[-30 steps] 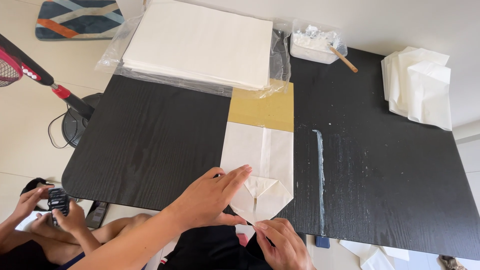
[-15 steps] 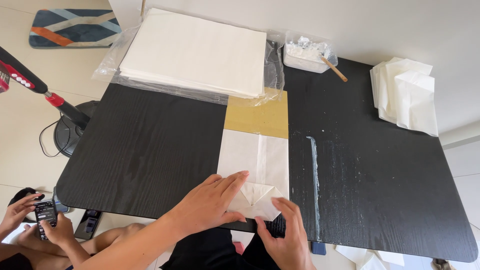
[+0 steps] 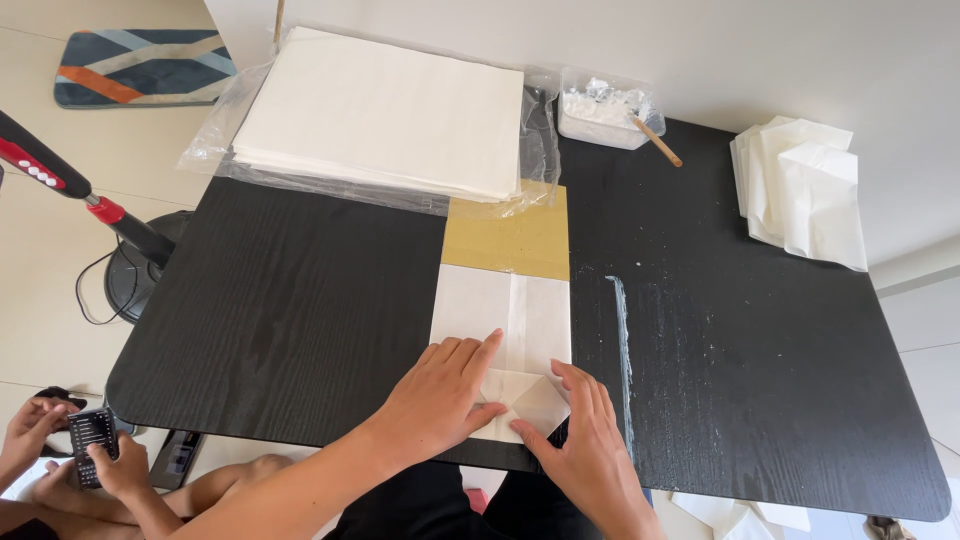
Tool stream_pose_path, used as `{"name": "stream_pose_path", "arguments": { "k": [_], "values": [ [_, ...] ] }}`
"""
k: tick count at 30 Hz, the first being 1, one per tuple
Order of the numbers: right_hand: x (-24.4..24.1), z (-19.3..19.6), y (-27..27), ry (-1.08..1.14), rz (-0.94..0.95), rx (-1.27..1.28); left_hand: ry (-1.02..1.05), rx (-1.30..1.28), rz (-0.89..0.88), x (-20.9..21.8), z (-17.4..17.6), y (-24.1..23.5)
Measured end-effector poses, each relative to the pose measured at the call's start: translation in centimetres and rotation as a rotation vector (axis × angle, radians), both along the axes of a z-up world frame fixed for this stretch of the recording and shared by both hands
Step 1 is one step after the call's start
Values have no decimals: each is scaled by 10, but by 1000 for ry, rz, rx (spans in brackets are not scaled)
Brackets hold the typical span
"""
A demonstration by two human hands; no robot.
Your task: Assembling paper bags by folding paper sheets and applying glue with a brush.
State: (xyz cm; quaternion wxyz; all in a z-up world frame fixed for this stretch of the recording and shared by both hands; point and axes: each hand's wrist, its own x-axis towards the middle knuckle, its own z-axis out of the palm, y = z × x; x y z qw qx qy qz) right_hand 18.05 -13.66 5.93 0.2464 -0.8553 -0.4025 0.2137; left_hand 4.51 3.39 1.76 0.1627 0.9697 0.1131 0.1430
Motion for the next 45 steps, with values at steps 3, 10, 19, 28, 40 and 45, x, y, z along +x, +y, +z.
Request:
{"name": "stream_pose_path", "arguments": {
  "k": [3, 10, 19, 28, 40, 45],
  "values": [
    [2, -11, 4, -93, 64, 55, 15, -73, 6, 3, 2, -1],
    [3, -17, 5, -146, 90, 115, 24, -22, -121, 6, 7, -7],
    [-19, -30, -27, -297, 259, 297, -95, 197, -151, -29, 1, -35],
    [47, 47, 32, -173, 223, -118, -292, 136, -172, -74, -25, -71],
    [109, 10, 157, -470, 206, -198, -295, 227, -171, -100, -50, -91],
    [114, 26, 152, -429, 126, -176, -274, 198, -184, -96, -37, -89]
  ]
}}
